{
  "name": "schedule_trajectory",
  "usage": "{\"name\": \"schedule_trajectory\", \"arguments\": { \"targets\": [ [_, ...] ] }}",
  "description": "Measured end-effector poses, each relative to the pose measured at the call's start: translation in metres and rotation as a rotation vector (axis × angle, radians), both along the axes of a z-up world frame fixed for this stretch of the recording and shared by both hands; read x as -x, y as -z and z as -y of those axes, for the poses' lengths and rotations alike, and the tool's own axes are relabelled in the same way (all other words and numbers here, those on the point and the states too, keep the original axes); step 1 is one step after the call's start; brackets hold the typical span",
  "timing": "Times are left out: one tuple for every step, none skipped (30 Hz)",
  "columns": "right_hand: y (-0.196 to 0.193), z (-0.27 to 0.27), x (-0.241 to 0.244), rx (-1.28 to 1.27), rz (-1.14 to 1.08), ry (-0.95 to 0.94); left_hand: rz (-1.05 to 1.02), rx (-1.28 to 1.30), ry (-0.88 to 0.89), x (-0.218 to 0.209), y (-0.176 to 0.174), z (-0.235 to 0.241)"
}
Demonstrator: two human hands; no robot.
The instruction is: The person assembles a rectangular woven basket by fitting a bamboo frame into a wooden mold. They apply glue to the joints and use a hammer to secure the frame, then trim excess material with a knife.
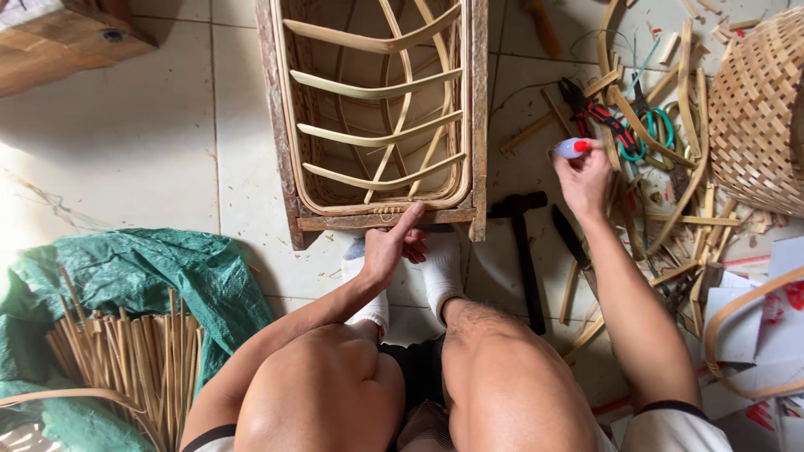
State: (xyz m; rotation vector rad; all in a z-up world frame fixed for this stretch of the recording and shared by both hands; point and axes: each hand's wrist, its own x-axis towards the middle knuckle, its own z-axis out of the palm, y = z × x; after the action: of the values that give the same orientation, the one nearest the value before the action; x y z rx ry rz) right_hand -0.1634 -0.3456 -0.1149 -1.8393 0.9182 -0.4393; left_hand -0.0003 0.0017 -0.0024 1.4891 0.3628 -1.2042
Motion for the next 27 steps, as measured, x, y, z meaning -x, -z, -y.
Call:
{"name": "schedule_trajectory", "arguments": {
  "targets": [
    [0.009, -0.002, -0.004, 0.019, -0.001, -0.008, -0.007, 0.004, 0.000, 0.000, 0.001, -0.001],
    [0.014, -0.004, -0.008, 0.095, -0.083, -0.030, -0.014, 0.009, 0.000, 0.000, 0.003, -0.001],
    [0.016, -0.007, -0.011, 0.169, -0.164, -0.051, -0.021, 0.010, 0.001, 0.000, 0.004, -0.003],
    [0.017, -0.011, -0.014, 0.243, -0.245, -0.073, -0.029, 0.014, 0.005, 0.000, 0.005, -0.006],
    [0.015, -0.013, -0.017, 0.207, -0.240, -0.066, -0.038, 0.021, 0.013, -0.001, 0.007, -0.008],
    [0.012, -0.014, -0.018, 0.171, -0.236, -0.059, -0.046, 0.028, 0.021, -0.002, 0.008, -0.011],
    [0.008, -0.015, -0.017, 0.137, -0.234, -0.049, -0.054, 0.060, 0.013, -0.003, 0.009, -0.013],
    [0.004, -0.017, -0.012, 0.173, -0.209, -0.055, -0.061, 0.093, 0.005, -0.004, 0.009, -0.016],
    [-0.002, -0.020, 0.000, 0.209, -0.189, -0.056, -0.073, 0.125, 0.003, -0.006, 0.008, -0.019],
    [-0.007, -0.026, 0.013, 0.245, -0.169, -0.057, -0.019, 0.121, 0.118, -0.008, 0.006, -0.026],
    [-0.011, -0.032, 0.028, 0.215, -0.159, 0.004, 0.041, 0.123, 0.222, -0.011, 0.003, -0.031],
    [-0.016, -0.041, 0.050, 0.186, -0.148, 0.064, 0.100, 0.124, 0.327, -0.014, -0.001, -0.036],
    [-0.021, -0.051, 0.074, 0.201, -0.249, 0.069, 0.215, 0.136, 0.409, -0.015, -0.006, -0.043],
    [-0.024, -0.061, 0.099, 0.217, -0.350, 0.073, 0.329, 0.147, 0.491, -0.017, -0.013, -0.052],
    [-0.026, -0.070, 0.123, 0.299, -0.495, 0.039, 0.445, 0.156, 0.573, -0.018, -0.020, -0.061],
    [-0.027, -0.079, 0.146, 0.382, -0.639, 0.003, 0.751, 0.149, 0.706, -0.024, -0.026, -0.069],
    [-0.025, -0.085, 0.164, 0.437, -0.674, -0.021, 1.060, 0.132, 0.830, -0.033, -0.033, -0.077],
    [-0.024, -0.091, 0.180, 0.493, -0.707, -0.046, 1.371, 0.110, 0.950, -0.039, -0.040, -0.083],
    [-0.021, -0.095, 0.192, 0.490, -0.708, -0.056, 1.522, 0.122, 0.903, -0.044, -0.047, -0.090],
    [-0.017, -0.097, 0.202, 0.488, -0.709, -0.065, 1.673, 0.133, 0.853, -0.052, -0.054, -0.097],
    [-0.012, -0.096, 0.207, 0.487, -0.708, -0.069, 1.826, 0.151, 0.802, -0.061, -0.059, -0.100],
    [-0.006, -0.094, 0.209, 0.417, -0.712, -0.065, 1.825, 0.070, 0.797, -0.067, -0.062, -0.100],
    [0.000, -0.091, 0.210, 0.352, -0.717, -0.053, 1.826, -0.001, 0.790, -0.072, -0.062, -0.097],
    [0.007, -0.088, 0.210, 0.286, -0.721, -0.042, 1.825, -0.071, 0.782, -0.077, -0.061, -0.095],
    [0.010, -0.085, 0.214, 0.290, -0.728, -0.023, 1.816, -0.071, 0.774, -0.081, -0.056, -0.092],
    [0.010, -0.082, 0.217, 0.294, -0.735, -0.004, 1.807, -0.070, 0.767, -0.086, -0.049, -0.088],
    [0.006, -0.083, 0.221, 0.296, -0.743, 0.012, 1.795, -0.071, 0.761, -0.085, -0.044, -0.088]
  ]
}}
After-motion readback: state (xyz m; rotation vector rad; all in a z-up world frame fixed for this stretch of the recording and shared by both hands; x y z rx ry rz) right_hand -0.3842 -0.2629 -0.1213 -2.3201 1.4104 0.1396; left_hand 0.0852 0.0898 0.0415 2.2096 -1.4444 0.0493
